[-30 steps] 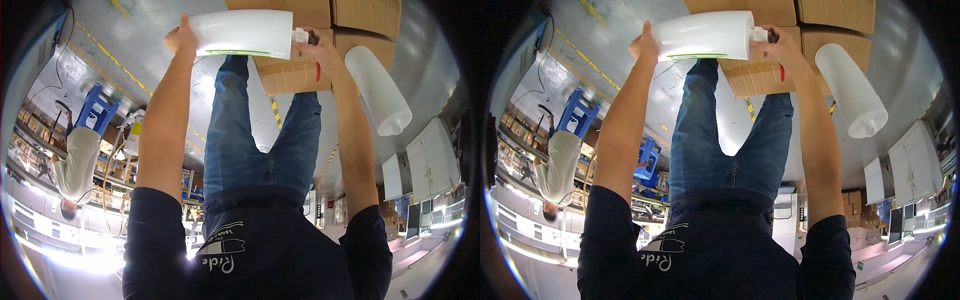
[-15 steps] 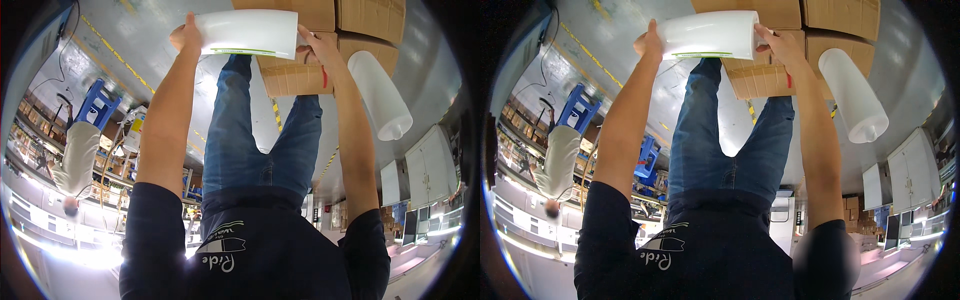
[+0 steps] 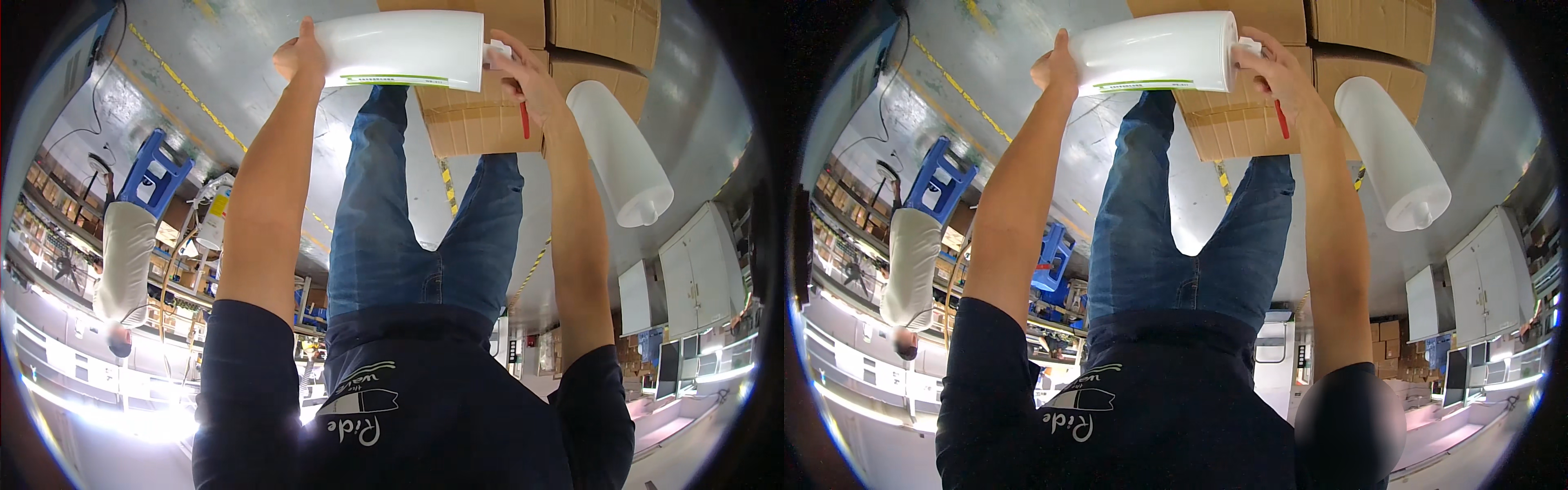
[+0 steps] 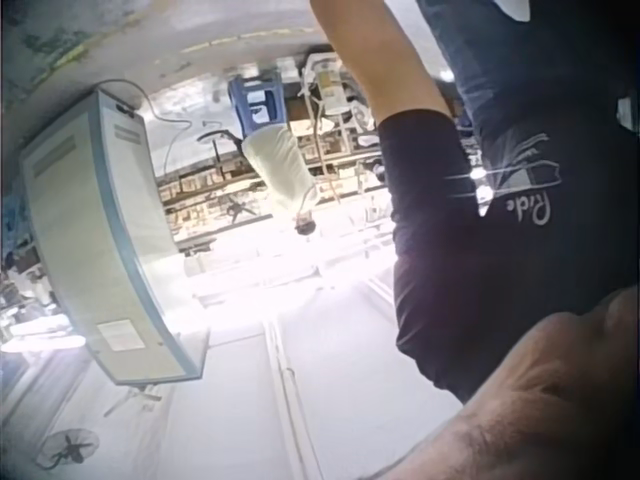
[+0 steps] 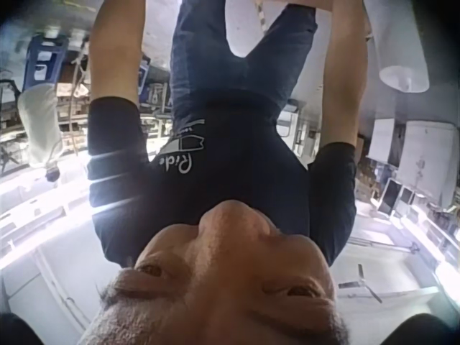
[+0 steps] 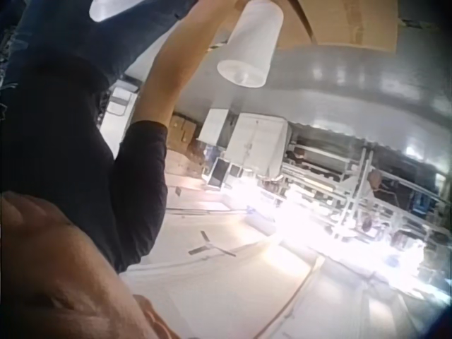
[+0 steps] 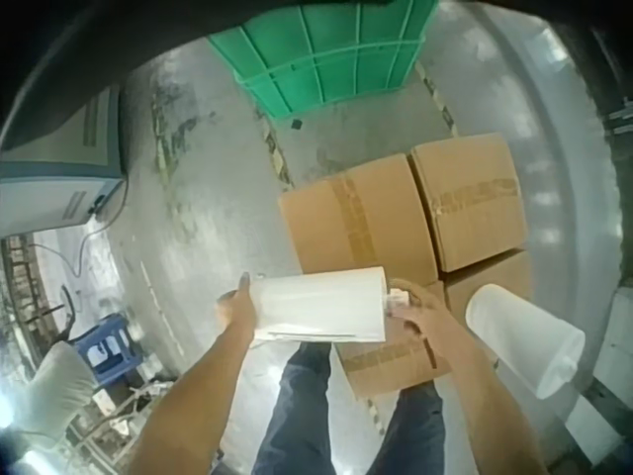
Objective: Operate a labeling machine to process rolls of material and pack them into boxes for storage or shipping.
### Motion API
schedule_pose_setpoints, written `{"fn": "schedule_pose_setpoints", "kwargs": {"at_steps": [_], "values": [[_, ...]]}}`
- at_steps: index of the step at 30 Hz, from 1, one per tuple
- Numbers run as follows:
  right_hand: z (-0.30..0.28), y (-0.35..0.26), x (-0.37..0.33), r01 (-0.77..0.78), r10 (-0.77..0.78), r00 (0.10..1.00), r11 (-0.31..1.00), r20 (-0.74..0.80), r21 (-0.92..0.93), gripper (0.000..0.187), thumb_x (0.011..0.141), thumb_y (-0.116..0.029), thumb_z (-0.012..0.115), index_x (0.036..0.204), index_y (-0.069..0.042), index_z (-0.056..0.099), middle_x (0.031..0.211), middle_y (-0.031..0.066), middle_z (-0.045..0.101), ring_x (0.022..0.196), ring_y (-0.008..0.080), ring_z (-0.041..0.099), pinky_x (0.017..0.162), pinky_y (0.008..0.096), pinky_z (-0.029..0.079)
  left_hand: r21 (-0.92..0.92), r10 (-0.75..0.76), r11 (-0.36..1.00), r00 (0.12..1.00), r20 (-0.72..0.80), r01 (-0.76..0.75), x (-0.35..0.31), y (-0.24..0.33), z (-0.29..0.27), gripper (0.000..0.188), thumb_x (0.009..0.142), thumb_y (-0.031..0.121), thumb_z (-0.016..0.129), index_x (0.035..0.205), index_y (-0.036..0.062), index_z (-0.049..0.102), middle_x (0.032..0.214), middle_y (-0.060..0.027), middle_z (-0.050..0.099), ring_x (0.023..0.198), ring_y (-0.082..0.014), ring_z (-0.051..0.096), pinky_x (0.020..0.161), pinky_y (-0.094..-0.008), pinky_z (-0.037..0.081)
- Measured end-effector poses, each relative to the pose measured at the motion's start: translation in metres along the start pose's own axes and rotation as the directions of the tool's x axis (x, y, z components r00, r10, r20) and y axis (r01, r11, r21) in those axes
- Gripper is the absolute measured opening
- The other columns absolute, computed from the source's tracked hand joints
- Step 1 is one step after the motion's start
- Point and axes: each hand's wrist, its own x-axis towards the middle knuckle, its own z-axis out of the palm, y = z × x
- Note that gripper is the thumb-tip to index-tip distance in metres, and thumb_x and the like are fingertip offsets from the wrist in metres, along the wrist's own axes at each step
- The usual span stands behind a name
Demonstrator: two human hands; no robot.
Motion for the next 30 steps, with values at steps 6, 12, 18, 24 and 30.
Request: {"fn": "schedule_pose_setpoints", "kwargs": {"at_steps": [6, 12, 18, 24, 30], "values": [[0.000, 0.013, 0.006, 0.280, -0.283, 0.958, 0.958, -0.049, -0.067, 0.039, 0.086, -0.028, 0.068, 0.114, -0.002, 0.062, 0.085, 0.0094, 0.064, 0.056, 0.0048, 0.033, 0.047, 0.0167, 0.019, -0.030, -0.020, 0.999, 1.000, -0.020, 0.019, 0.002, -0.005, 0.005, 0.048, 0.082, 0.042, 0.068, 0.091, -0.0051, 0.071, 0.088, -0.0182, 0.070, 0.077, -0.0290, 0.065, 0.073, -0.0351, 0.054], [0.001, -0.004, 0.008, -0.158, 0.141, 0.985, 0.968, -0.101, -0.193, 0.038, 0.082, -0.022, 0.073, 0.113, -0.003, 0.063, 0.080, 0.0049, 0.062, 0.058, 0.0049, 0.033, 0.049, 0.0170, 0.021, -0.039, -0.039, 0.998, 0.997, 0.065, 0.041, -0.004, 0.001, -0.003, 0.060, 0.079, 0.049, 0.068, 0.098, -0.0071, 0.068, 0.097, -0.0195, 0.067, 0.087, -0.0280, 0.064, 0.082, -0.0349, 0.053], [0.003, 0.009, 0.012, 0.225, -0.224, 0.974, 0.974, -0.026, 0.032, 0.032, 0.081, -0.021, 0.072, 0.107, -0.003, 0.065, 0.083, 0.0047, 0.062, 0.064, 0.0083, 0.044, 0.057, 0.0200, 0.034, -0.015, -0.060, 0.998, 0.998, 0.000, 0.060, 0.011, 0.000, 0.006, 0.062, 0.078, 0.051, 0.069, 0.098, -0.0071, 0.068, 0.097, -0.0195, 0.067, 0.086, -0.0285, 0.064, 0.081, -0.0346, 0.053], [-0.001, 0.003, 0.021, -0.032, 0.010, 0.991, 0.985, -0.132, -0.170, 0.031, 0.089, -0.030, 0.062, 0.102, -0.001, 0.065, 0.099, 0.0114, 0.065, 0.078, 0.0158, 0.060, 0.073, 0.0240, 0.045, -0.025, -0.098, 0.995, 0.992, -0.078, 0.096, 0.025, -0.016, 0.019, 0.061, 0.076, 0.050, 0.071, 0.098, -0.0063, 0.068, 0.098, -0.0196, 0.067, 0.086, -0.0293, 0.064, 0.080, -0.0344, 0.053], [-0.042, 0.038, 0.060, -0.019, 0.009, 0.999, 0.967, -0.043, -0.255, 0.037, 0.090, -0.033, 0.061, 0.106, 0.000, 0.065, 0.093, 0.0092, 0.063, 0.069, 0.0125, 0.053, 0.064, 0.0196, 0.040, -0.056, -0.105, 0.993, 0.994, -0.038, 0.103, 0.023, -0.017, 0.021, 0.059, 0.076, 0.049, 0.072, 0.100, -0.0055, 0.068, 0.099, -0.0194, 0.067, 0.088, -0.0294, 0.064, 0.080, -0.0345, 0.053]]}}
